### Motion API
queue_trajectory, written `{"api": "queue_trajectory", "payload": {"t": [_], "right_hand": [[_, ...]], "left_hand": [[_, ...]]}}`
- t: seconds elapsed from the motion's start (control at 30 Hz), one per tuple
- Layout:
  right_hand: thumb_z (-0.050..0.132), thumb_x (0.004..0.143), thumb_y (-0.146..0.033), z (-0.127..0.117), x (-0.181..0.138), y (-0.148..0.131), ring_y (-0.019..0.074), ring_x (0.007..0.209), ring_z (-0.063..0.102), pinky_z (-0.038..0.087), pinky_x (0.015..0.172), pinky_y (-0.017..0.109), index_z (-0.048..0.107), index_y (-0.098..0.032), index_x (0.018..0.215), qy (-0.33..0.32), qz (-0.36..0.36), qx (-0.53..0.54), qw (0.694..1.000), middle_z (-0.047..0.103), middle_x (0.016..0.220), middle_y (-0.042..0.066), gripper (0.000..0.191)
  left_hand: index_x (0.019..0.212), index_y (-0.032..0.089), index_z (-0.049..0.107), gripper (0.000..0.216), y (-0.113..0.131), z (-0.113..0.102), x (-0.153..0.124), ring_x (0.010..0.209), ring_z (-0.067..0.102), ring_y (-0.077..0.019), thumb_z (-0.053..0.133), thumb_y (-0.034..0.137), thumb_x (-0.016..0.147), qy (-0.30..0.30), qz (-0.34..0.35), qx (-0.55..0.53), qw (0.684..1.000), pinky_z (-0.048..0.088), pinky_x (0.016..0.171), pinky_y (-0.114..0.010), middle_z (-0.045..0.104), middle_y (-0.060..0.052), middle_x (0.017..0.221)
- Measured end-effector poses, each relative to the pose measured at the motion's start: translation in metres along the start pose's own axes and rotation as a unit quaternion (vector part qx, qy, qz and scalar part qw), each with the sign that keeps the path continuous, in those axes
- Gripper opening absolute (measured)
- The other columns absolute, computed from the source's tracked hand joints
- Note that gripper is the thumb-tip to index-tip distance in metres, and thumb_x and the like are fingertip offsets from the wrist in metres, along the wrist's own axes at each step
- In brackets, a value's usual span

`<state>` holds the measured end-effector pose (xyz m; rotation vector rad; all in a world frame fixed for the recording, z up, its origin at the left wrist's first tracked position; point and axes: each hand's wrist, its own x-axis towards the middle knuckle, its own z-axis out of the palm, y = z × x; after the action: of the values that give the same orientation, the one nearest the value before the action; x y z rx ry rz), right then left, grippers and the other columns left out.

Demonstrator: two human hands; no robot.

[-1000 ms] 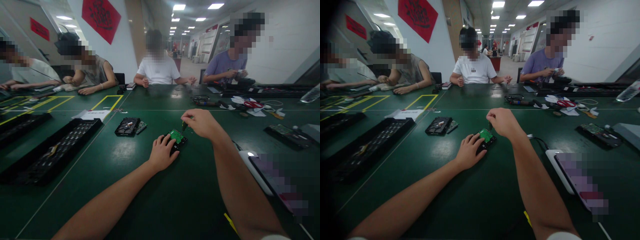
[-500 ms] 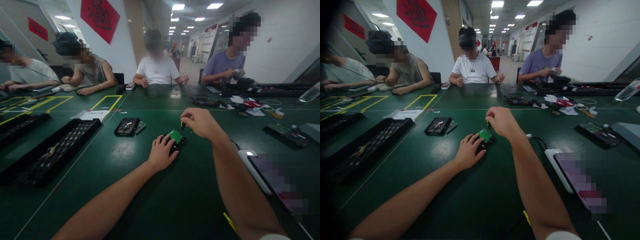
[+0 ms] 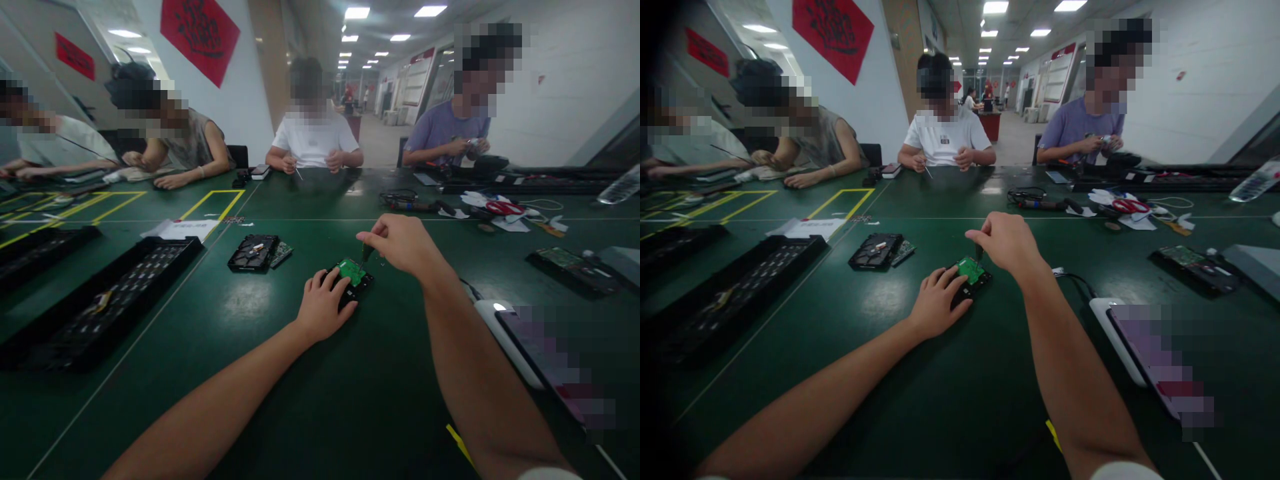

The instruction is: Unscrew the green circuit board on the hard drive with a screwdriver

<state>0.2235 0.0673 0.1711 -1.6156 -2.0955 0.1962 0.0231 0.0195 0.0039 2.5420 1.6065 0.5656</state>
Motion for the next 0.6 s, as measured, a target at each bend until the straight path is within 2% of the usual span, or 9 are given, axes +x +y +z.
{"api": "queue_trajectory", "payload": {"t": [0.13,0.33,0.47,0.53,0.6], "right_hand": [[0.067,0.1,-0.031,0.0011,0.0,-0.0002,0.0189,0.073,0.073,0.051,0.073,0.032,0.077,-0.02,0.095,-0.022,-0.037,0.046,0.998,0.082,0.094,0.007,0.016],[0.059,0.102,-0.023,0.0025,0.002,-0.0018,0.0222,0.089,0.073,0.052,0.084,0.034,0.08,-0.02,0.105,-0.02,-0.089,0.006,0.996,0.081,0.11,0.009,0.022],[0.06,0.101,-0.022,0.0029,0.0028,-0.0008,0.0222,0.088,0.074,0.051,0.083,0.034,0.079,-0.02,0.105,-0.021,-0.071,0.005,0.997,0.082,0.106,0.009,0.019],[0.065,0.1,-0.028,0.0028,0.0026,-0.0005,0.0222,0.084,0.074,0.051,0.081,0.034,0.077,-0.019,0.101,-0.011,-0.043,0.008,0.999,0.082,0.101,0.009,0.015],[0.07,0.098,-0.037,0.0022,0.002,-0.0009,0.024,0.085,0.074,0.051,0.078,0.035,0.075,-0.019,0.094,-0.001,-0.02,0.001,1.0,0.081,0.096,0.01,0.019]], "left_hand": [[0.154,0.031,0.055,0.06,-0.0004,0.0004,-0.0003,0.151,0.037,-0.0433,0.063,0.056,0.101,0.003,-0.002,0.0,1.0,0.038,0.119,-0.064,0.046,-0.01,0.167],[0.153,0.032,0.056,0.059,-0.0015,0.0014,-0.0003,0.152,0.037,-0.0431,0.065,0.056,0.1,0.006,-0.003,-0.011,1.0,0.037,0.119,-0.064,0.046,-0.009,0.167],[0.154,0.032,0.056,0.06,-0.0011,0.0014,0.0,0.151,0.037,-0.0433,0.065,0.056,0.1,0.006,-0.001,-0.011,1.0,0.037,0.119,-0.064,0.046,-0.01,0.167],[0.154,0.031,0.056,0.06,-0.0008,0.001,0.0,0.151,0.036,-0.0435,0.064,0.056,0.1,0.006,-0.001,-0.007,1.0,0.037,0.119,-0.064,0.046,-0.01,0.167],[0.154,0.031,0.055,0.06,-0.0007,0.0007,0.0001,0.151,0.037,-0.0436,0.064,0.056,0.101,0.006,0.0,-0.006,1.0,0.037,0.119,-0.065,0.046,-0.01,0.167]]}}
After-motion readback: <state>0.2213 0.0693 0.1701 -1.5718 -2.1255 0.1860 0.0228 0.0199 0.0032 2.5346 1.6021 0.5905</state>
